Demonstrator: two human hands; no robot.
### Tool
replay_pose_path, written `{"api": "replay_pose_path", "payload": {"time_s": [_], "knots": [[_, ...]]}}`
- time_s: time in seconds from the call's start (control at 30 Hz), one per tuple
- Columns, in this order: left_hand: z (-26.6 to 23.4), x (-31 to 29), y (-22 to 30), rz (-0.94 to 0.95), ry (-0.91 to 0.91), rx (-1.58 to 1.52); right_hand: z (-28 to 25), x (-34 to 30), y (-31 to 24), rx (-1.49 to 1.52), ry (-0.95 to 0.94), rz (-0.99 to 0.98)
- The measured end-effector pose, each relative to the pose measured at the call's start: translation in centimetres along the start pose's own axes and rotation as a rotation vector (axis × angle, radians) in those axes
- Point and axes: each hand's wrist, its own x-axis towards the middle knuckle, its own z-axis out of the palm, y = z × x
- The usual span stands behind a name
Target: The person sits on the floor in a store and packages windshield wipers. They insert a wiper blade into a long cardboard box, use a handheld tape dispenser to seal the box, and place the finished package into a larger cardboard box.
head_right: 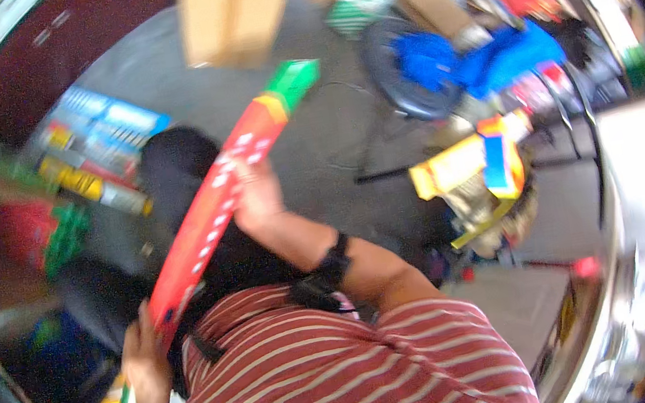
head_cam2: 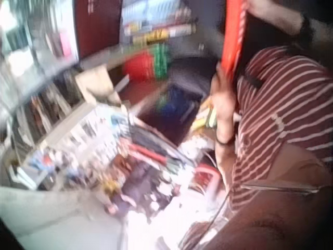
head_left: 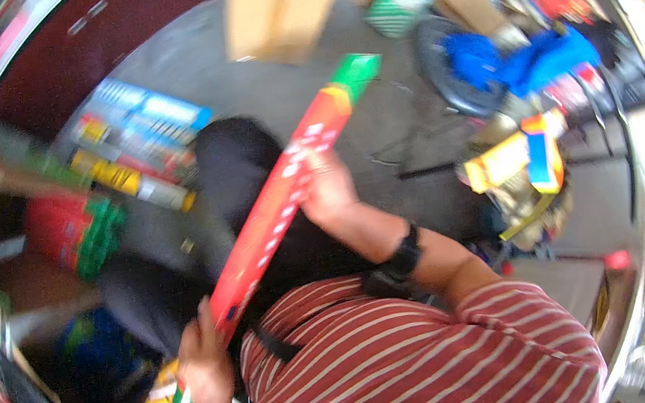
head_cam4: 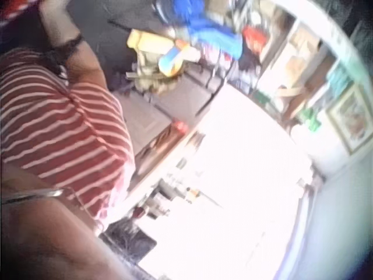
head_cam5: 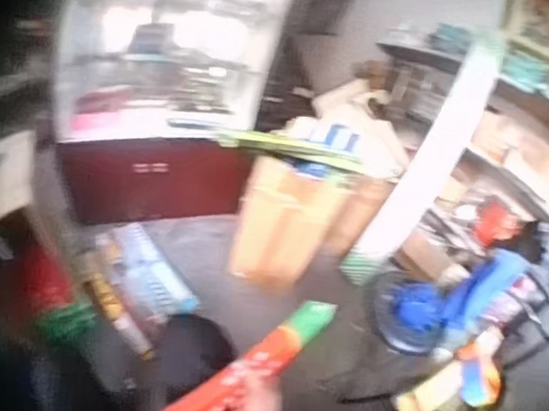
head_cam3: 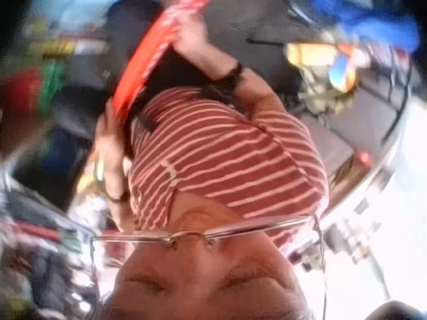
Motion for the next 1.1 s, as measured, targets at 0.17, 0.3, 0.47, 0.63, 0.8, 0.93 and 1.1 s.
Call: {"api": "replay_pose_path", "payload": {"time_s": [0.17, 0.3, 0.47, 0.63, 0.8, 0.93, 1.1], "knots": [[2.5, -6.3, -4.1, -0.05, 0.119, 0.095, 0.6, 0.9, 2.6, -0.031, -0.105, -0.079], [-0.5, -3.8, -3.3, 0.083, 0.163, 0.176, 0.6, -0.4, 0.6, -0.102, -0.038, -0.058], [0.3, -3.3, -4.7, 0.148, 0.153, 0.139, -0.7, -1.5, -2.7, -0.257, -0.076, 0.01], [0.9, -3.9, -8.0, 0.122, 0.028, 0.056, -7.1, -4.5, -15.8, -1.201, -0.036, -1.015], [1.2, -2.2, -8.2, -0.043, -0.042, -0.121, -19.8, -5.8, -33.9, -1.968, 0.885, -0.901], [0.0, -0.6, -8.0, 0.076, 0.022, -0.152, -29.3, -7.6, -37.3, -2.103, 1.36, -0.228], [0.1, -1.5, -8.7, 0.058, 0.051, -0.105, -38.1, -4.6, -42.5, -1.912, 0.969, -0.561]]}}
